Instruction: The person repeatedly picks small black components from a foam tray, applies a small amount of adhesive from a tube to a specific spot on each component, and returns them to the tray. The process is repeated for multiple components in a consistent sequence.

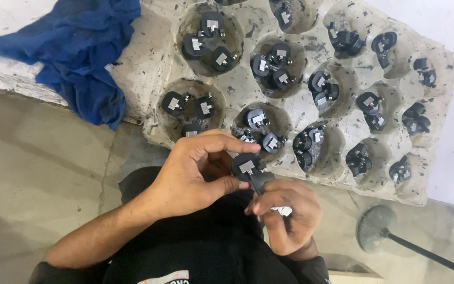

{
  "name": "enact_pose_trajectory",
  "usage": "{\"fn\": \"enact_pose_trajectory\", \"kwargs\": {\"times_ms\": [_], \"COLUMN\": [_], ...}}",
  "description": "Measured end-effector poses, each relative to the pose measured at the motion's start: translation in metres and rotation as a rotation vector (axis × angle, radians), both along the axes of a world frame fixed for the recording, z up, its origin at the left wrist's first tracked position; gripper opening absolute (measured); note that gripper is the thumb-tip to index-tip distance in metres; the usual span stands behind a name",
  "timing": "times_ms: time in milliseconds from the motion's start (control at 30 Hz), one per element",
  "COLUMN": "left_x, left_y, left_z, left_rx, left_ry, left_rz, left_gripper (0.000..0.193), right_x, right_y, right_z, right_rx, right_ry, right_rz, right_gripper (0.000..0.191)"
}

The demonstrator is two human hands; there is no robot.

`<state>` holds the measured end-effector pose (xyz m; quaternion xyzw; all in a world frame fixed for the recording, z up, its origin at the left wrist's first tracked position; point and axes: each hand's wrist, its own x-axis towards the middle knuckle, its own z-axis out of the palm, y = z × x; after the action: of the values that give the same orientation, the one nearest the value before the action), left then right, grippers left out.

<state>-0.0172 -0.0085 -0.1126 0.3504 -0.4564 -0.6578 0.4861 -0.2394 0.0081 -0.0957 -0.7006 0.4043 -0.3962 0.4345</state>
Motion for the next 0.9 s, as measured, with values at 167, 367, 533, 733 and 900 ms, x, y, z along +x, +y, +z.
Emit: {"fn": "enact_pose_trajectory", "kwargs": {"times_ms": [167, 367, 533, 733, 900], "left_x": [0.003, 0.004, 0.004, 0.002, -0.001], "left_y": [-0.001, -0.003, -0.002, -0.003, -0.001], "left_z": [-0.001, -0.001, -0.003, -0.009, -0.010], "left_rx": [0.016, 0.017, 0.014, 0.005, 0.025], "left_ry": [-0.001, 0.017, -0.002, 0.038, 0.034], "left_rz": [-0.020, -0.020, 0.005, 0.011, 0.025], "left_gripper": [0.049, 0.048, 0.048, 0.047, 0.048], "right_x": [0.004, 0.008, 0.008, 0.006, 0.007], "right_y": [-0.002, -0.002, 0.000, 0.001, 0.002], "right_z": [0.004, 0.004, -0.002, -0.010, -0.012], "right_rx": [-0.051, -0.082, -0.098, -0.118, -0.093], "right_ry": [0.030, 0.036, 0.016, 0.022, -0.033], "right_rz": [0.052, 0.064, 0.050, 0.039, 0.060], "right_gripper": [0.017, 0.006, 0.007, 0.006, 0.008]}}
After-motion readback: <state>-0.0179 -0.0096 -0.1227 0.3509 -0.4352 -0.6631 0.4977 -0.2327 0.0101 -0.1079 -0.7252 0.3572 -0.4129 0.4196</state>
